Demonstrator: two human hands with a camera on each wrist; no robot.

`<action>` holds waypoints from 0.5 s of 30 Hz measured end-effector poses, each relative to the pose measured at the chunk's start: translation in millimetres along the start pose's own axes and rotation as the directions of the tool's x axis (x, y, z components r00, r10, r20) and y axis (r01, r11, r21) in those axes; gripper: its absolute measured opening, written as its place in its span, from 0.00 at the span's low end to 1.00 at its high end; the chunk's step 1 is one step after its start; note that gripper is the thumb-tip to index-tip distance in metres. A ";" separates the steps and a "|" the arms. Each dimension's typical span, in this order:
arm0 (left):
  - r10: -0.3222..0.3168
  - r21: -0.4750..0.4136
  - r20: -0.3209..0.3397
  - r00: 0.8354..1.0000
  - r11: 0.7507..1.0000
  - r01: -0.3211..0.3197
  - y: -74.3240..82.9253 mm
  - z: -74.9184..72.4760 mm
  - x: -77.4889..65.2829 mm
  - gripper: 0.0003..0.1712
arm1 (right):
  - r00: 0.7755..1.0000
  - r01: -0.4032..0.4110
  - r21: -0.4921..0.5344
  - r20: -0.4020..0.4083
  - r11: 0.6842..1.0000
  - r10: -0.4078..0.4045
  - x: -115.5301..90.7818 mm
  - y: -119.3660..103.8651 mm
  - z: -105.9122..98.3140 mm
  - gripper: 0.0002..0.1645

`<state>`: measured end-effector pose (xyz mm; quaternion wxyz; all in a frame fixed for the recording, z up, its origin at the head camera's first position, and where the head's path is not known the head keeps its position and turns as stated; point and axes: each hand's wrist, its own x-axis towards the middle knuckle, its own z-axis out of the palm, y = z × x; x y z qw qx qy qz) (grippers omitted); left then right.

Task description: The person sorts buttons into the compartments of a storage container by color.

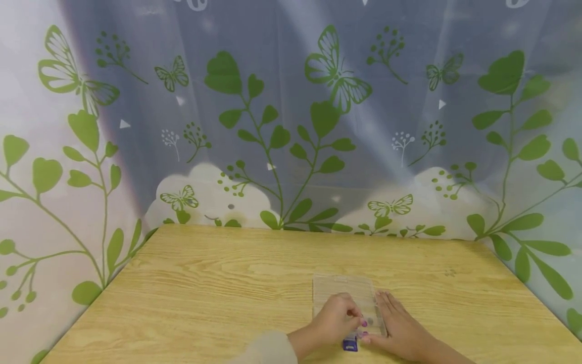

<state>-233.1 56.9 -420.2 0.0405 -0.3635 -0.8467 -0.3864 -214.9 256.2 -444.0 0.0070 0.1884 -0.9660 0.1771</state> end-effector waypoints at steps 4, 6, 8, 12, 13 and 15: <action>0.003 0.063 -0.003 1.000 0.998 -0.003 1.5 1.4 0.5 0.03 | 1.000 0.016 -0.009 -0.005 1.000 -0.016 0.0 -1.6 -0.7 0.62; -0.025 0.061 0.005 1.000 0.998 0.024 2.5 1.9 1.1 0.02 | 1.000 0.020 -0.013 -0.009 1.000 -0.020 -0.2 -2.6 -1.2 0.62; -0.030 0.066 0.009 0.999 0.997 0.030 3.7 1.7 1.4 0.03 | 1.000 0.024 -0.013 -0.013 1.000 -0.024 -0.6 -3.4 -1.7 0.62; -0.037 0.058 0.021 0.999 0.998 0.036 3.5 1.9 1.7 0.03 | 1.000 0.024 -0.002 -0.011 1.000 -0.024 -1.4 -4.4 -2.4 0.62; -0.036 0.058 0.021 0.999 0.998 0.035 2.9 2.1 1.7 0.03 | 1.000 0.024 0.000 -0.008 1.000 -0.024 -1.5 -4.4 -2.4 0.62; -0.032 0.056 0.014 0.999 0.998 0.031 1.8 2.4 1.6 0.03 | 1.000 0.024 0.007 -0.001 1.000 -0.024 -1.7 -4.3 -2.4 0.62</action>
